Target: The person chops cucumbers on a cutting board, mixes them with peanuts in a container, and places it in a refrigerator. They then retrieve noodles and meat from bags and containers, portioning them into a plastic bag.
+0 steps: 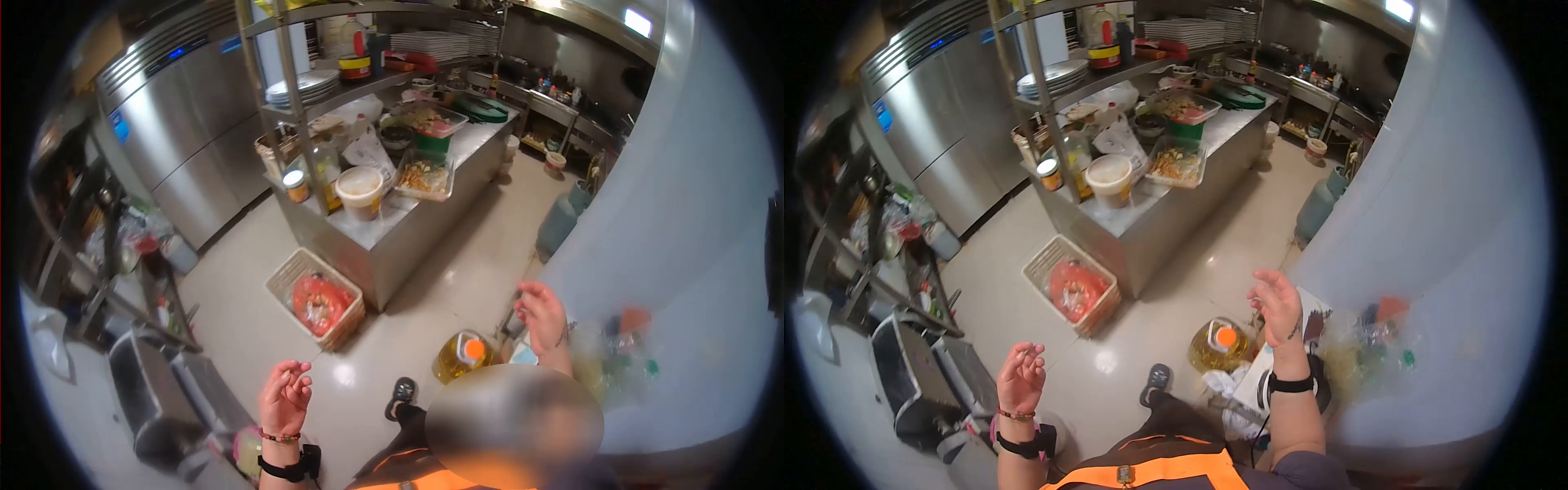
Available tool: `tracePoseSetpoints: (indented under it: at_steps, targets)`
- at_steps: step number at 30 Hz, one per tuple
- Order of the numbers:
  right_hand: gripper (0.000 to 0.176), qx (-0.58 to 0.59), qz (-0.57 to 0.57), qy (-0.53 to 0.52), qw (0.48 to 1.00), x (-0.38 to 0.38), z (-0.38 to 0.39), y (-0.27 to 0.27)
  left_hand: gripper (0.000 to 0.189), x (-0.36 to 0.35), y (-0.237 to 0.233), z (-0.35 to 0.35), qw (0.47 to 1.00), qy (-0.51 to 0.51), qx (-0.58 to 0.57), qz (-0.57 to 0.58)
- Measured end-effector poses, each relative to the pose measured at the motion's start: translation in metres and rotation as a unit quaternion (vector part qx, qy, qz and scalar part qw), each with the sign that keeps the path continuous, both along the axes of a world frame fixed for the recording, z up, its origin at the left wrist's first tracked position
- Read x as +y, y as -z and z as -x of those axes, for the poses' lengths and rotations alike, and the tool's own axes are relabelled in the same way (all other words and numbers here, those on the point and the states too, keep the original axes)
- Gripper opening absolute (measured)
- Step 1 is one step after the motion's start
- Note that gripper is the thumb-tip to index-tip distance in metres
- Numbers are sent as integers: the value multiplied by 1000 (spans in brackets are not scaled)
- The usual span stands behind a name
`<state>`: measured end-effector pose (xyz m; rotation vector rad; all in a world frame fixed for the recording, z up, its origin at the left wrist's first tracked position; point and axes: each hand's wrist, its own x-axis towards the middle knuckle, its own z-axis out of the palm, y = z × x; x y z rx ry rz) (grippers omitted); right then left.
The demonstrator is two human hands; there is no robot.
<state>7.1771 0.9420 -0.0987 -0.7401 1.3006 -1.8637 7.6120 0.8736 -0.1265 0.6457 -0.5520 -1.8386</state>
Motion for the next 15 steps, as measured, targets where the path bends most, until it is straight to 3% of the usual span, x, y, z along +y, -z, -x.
tracePoseSetpoints:
  at_steps: [5, 9, 15]
  targets:
    - [21, -81, -26, 29, 996, -154, 94, 43, 16, -175, 11, 116, 996, 66, -31, -45]
    - [21, -67, -19, 35, 997, -286, 170, 6, 15, -299, -8, 237, 988, 126, -21, -86]
    - [26, 79, -30, 6, 996, -414, 272, -25, 18, -465, -27, 395, 956, 283, -22, -78]
